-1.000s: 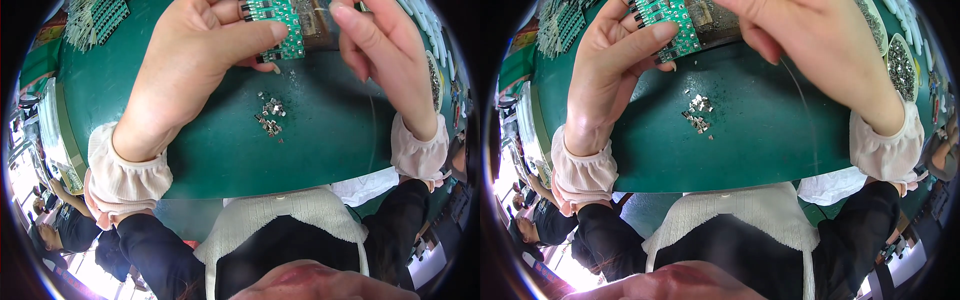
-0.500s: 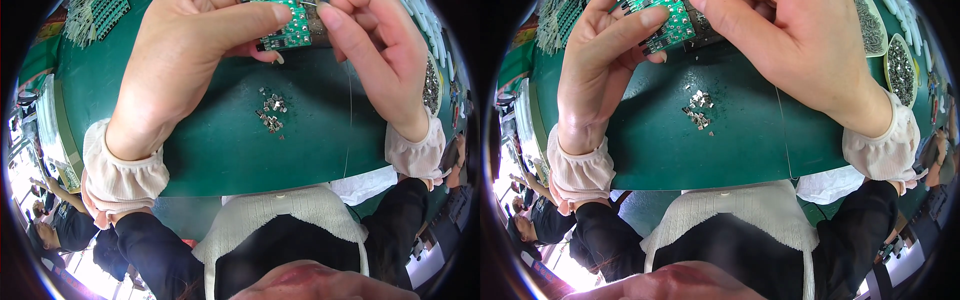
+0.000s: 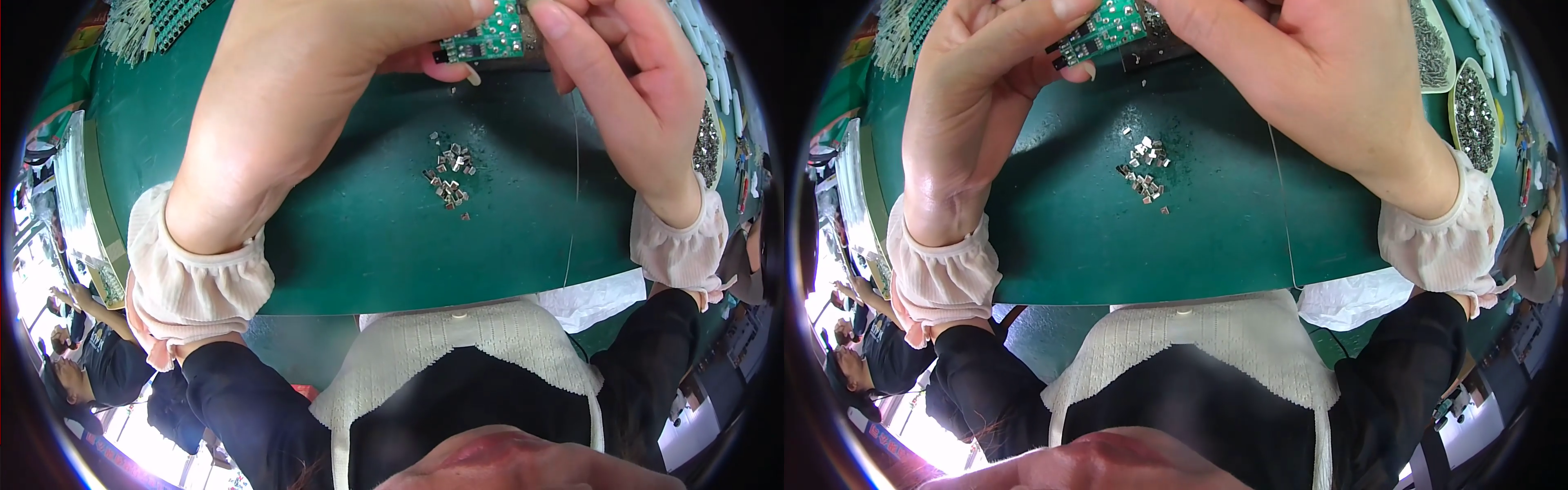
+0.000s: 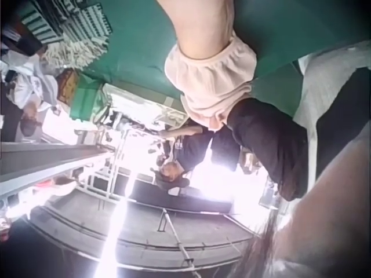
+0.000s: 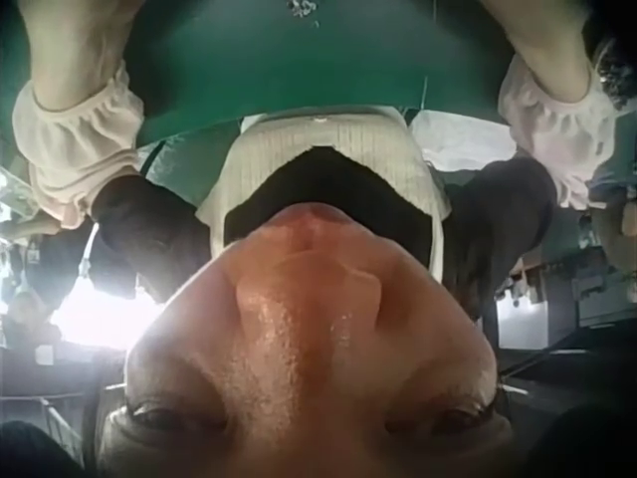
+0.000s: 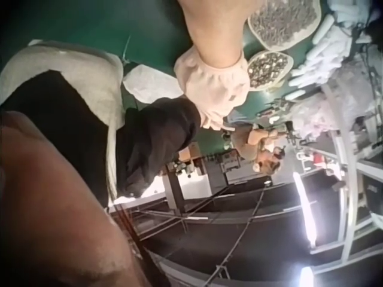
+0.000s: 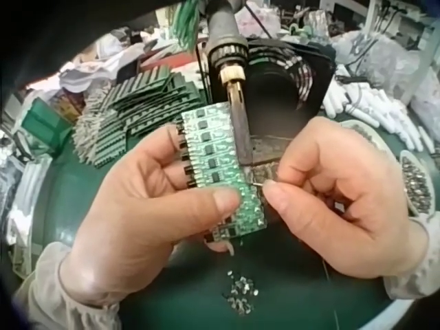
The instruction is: The worker is manually inserting small electronic pins and components into a green circuit board at a factory workstation.
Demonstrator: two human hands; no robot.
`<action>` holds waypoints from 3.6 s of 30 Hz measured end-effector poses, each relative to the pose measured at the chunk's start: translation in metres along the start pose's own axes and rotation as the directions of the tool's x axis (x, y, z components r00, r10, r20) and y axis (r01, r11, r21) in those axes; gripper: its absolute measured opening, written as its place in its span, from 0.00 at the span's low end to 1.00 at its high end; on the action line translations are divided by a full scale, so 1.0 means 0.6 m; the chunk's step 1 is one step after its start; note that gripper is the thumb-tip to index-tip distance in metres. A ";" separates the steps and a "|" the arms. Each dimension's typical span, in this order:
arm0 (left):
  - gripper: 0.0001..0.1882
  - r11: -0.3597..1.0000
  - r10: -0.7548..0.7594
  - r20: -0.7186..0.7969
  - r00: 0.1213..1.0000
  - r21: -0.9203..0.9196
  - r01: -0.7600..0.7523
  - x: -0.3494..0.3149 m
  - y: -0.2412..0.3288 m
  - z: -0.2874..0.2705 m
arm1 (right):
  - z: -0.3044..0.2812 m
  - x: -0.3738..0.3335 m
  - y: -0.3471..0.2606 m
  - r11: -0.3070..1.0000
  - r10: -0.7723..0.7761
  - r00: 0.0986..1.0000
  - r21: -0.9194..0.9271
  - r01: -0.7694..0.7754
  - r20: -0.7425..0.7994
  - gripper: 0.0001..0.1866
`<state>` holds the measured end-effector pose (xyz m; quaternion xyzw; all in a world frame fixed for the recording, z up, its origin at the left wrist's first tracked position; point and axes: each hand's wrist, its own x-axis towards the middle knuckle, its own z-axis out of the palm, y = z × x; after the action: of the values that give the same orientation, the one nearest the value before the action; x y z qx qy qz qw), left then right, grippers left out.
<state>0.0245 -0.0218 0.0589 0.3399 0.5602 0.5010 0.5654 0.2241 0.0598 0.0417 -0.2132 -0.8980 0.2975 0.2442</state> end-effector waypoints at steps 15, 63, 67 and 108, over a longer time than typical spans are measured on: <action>0.26 0.999 0.030 0.068 0.997 -0.034 -0.028 0.000 0.000 -0.008 | -0.012 -0.011 -0.007 0.839 0.290 0.956 0.470 -0.275 0.042 0.06; 0.19 0.966 -0.103 0.321 0.941 -0.195 0.173 0.016 -0.049 -0.043 | -0.005 -0.007 -0.046 0.941 0.334 0.943 0.066 -0.332 -0.017 0.09; 0.18 0.946 -0.237 0.264 0.935 -0.156 0.284 0.014 -0.043 -0.035 | -0.015 -0.012 -0.018 0.997 -0.042 0.998 -0.059 0.044 0.043 0.11; 0.21 0.998 -0.047 0.054 0.997 -0.038 0.050 0.008 -0.016 -0.016 | -0.021 0.000 -0.009 0.839 0.358 0.915 0.366 -0.403 0.188 0.07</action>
<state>0.0167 -0.0217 0.0469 0.3281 0.5432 0.4889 0.5985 0.2301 0.0614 0.0540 -0.3164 -0.7706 0.5273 0.1674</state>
